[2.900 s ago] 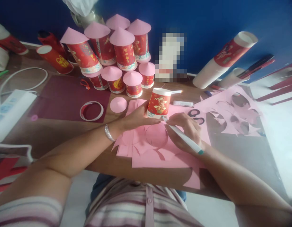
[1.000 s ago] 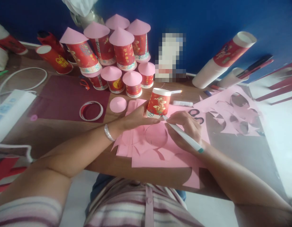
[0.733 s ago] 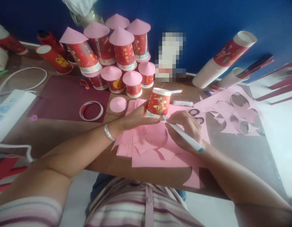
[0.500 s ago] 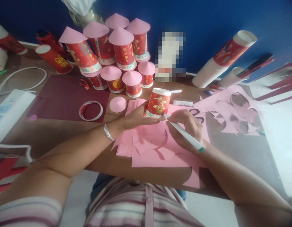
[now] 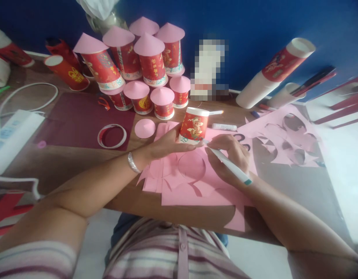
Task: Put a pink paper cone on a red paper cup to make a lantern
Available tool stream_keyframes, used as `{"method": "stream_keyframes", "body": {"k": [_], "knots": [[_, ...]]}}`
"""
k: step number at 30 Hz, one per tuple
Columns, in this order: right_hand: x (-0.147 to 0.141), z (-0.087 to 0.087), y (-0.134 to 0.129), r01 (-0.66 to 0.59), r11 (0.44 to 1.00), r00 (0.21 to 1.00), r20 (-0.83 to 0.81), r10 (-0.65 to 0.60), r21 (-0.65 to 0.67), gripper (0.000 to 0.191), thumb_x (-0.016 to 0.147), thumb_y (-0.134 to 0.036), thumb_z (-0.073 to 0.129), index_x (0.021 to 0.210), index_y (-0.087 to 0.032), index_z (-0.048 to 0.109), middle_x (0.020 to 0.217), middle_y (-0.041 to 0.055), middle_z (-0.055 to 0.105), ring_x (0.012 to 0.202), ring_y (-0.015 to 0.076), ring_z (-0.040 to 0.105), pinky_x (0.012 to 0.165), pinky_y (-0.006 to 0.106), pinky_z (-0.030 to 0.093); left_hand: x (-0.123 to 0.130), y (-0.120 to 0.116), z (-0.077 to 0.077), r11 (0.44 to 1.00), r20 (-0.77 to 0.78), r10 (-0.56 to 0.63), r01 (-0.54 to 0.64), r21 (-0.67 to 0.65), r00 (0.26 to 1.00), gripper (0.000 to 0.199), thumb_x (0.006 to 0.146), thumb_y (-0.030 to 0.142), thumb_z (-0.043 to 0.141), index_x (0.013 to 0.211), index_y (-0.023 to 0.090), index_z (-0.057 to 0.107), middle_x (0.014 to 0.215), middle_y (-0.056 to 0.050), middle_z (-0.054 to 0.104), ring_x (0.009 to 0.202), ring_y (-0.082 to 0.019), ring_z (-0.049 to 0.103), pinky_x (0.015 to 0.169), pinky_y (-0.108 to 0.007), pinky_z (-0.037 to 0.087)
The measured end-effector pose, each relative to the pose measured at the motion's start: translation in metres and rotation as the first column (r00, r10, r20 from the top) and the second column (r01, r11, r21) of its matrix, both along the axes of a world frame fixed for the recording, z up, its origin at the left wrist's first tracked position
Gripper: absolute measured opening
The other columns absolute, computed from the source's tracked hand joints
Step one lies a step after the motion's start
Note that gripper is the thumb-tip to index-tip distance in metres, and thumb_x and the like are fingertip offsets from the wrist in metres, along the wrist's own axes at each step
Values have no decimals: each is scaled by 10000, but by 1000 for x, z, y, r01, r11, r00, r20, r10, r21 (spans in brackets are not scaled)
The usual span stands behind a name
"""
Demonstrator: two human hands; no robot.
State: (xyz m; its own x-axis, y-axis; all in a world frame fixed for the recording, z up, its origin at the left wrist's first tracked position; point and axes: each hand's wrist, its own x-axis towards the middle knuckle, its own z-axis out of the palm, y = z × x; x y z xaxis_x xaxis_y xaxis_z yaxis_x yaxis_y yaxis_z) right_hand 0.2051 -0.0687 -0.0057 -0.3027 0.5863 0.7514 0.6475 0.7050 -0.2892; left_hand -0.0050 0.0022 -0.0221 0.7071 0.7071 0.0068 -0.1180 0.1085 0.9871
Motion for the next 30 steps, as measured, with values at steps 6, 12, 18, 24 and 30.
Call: {"method": "stream_keyframes", "body": {"k": [6, 12, 18, 24, 30], "knots": [[0, -2, 0, -3, 1000, 1000, -16, 3, 8, 186, 927, -91, 654, 1017, -239, 586, 800, -1, 705, 697, 167, 695, 646, 313, 588, -4, 2, -9, 1000, 47, -24, 23, 18, 999, 405, 874, 358, 822, 1249, 251, 709, 1227, -53, 758, 1225, -284, 694, 1105, -490, 529], [-2, -3, -1, 2, 1000, 1000, -21, -2, 4, 172, 938, -111, 652, 1013, -253, 588, 790, -12, 696, 689, 166, 697, 637, 319, 589, -3, 3, -10, 1000, 62, -17, 16, 19, 998, 473, 857, 356, 838, 1295, 259, 688, 1232, -56, 750, 1236, -298, 685, 1085, -484, 544], [-3, -4, -1, -6, 1000, 1000, -24, 6, -1, 198, 923, -90, 662, 1018, -244, 582, 802, -5, 693, 715, 169, 704, 666, 320, 603, -3, 3, -8, 999, 18, 8, -9, 39, 1000, 557, 815, 405, 858, 1314, 241, 672, 1265, -69, 731, 1303, -334, 644, 1093, -475, 537], [-4, -4, -2, -11, 1000, 1000, -19, 10, -12, 185, 930, -103, 659, 1021, -246, 583, 810, -3, 703, 722, 169, 715, 677, 320, 610, -2, 4, -8, 999, 12, 13, -13, 34, 1000, 557, 795, 411, 866, 1288, 241, 669, 1229, -64, 734, 1288, -335, 651, 1079, -472, 546], [-3, -4, -1, -23, 1000, 1000, -15, 23, -6, 199, 926, -99, 661, 1031, -246, 579, 811, -3, 704, 713, 166, 712, 684, 320, 615, -1, 3, -5, 999, 4, 22, -23, 31, 1000, 542, 800, 418, 861, 1275, 235, 675, 1220, -69, 737, 1284, -339, 651, 1077, -490, 547]]}}
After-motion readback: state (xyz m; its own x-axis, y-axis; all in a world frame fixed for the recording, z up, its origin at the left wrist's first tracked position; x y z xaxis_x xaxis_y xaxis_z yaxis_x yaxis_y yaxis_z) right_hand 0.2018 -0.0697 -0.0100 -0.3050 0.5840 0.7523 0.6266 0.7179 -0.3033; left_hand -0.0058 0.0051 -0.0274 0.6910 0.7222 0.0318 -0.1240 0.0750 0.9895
